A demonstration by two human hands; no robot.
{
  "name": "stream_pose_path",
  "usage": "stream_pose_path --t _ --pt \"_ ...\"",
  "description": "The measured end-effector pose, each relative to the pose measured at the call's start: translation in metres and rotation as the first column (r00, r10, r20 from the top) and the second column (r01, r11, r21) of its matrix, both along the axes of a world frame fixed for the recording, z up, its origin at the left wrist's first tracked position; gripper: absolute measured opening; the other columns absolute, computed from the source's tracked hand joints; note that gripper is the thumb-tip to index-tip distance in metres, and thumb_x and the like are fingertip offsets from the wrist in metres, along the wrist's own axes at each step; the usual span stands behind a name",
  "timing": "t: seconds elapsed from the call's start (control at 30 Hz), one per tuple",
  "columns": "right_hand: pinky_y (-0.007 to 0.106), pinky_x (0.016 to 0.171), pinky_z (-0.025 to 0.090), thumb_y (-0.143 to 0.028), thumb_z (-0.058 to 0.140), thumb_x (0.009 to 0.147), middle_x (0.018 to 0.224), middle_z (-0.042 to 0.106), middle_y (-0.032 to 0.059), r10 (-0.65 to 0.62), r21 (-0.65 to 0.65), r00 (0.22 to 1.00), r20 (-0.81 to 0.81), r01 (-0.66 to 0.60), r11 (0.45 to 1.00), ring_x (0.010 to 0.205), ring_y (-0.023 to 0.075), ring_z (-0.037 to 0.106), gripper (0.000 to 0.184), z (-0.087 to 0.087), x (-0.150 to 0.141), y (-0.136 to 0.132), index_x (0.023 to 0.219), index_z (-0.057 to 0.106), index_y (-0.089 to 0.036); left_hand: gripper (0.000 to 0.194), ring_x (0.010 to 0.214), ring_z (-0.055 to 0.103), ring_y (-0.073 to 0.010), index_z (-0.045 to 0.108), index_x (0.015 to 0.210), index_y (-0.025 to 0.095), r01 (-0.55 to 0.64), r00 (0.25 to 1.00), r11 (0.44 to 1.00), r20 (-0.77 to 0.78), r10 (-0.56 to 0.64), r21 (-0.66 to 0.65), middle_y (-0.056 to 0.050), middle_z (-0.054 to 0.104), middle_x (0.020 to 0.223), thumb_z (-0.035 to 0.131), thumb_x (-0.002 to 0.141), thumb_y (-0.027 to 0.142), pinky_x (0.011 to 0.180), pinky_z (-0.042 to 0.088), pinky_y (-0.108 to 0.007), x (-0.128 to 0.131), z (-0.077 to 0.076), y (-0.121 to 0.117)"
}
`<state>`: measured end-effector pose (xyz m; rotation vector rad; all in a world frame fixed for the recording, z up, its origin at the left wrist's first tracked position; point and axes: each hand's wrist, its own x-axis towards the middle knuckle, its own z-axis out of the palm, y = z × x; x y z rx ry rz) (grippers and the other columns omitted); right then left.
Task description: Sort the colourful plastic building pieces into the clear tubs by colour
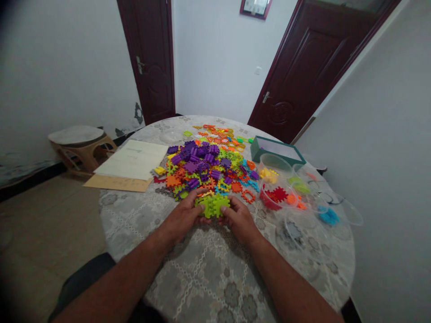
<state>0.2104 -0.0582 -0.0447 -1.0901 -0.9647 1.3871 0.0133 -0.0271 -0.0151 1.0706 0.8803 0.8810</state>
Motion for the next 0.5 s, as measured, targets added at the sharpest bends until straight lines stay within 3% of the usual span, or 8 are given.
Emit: stream_pose_path --t 0.17,0.37,0.5 --pt "0.028 0.061 0.057 -0.041 0.085 0.080 0.096 0.073 0.0017 -0.016 0.041 0.993 0.113 0.011 0.999 0.073 0.0174 0.066 0.038 -0.007 -0.001 -0.001 0.111 0.070 -0.025 0.052 0.097 0.068 -0.0192 0.064 0.138 0.023 -0.033 0.996 0.999 -0.077 0.036 0.038 -0.011 0.069 0.128 0.064 0.087 0.024 0.075 0.057 -0.026 -0.001 0.000 -0.002" --pt "0.029 0.062 0.056 -0.041 0.081 0.084 0.098 0.073 0.0033 0.030 0.052 0.988 0.151 -0.039 0.998 0.076 0.0189 0.067 0.035 0.000 -0.005 -0.002 0.115 0.071 -0.026 0.052 0.103 0.067 -0.0245 0.073 0.126 0.023 0.014 0.998 0.992 -0.059 -0.006 0.128 -0.010 0.074 0.116 0.069 0.074 0.015 0.083 0.056 -0.030 -0.005 0.000 -0.003" --pt "0.028 0.061 0.055 -0.042 0.081 0.082 0.089 0.072 0.0008 0.054 0.048 0.986 0.159 -0.062 0.997 0.068 0.0169 0.065 0.034 0.007 -0.009 -0.003 0.110 0.069 -0.027 0.052 0.096 0.070 -0.0224 0.069 0.125 0.023 0.096 0.995 0.995 0.032 -0.098 0.039 -0.009 0.074 0.111 0.068 0.074 0.014 0.082 0.058 -0.031 -0.005 0.002 -0.004"
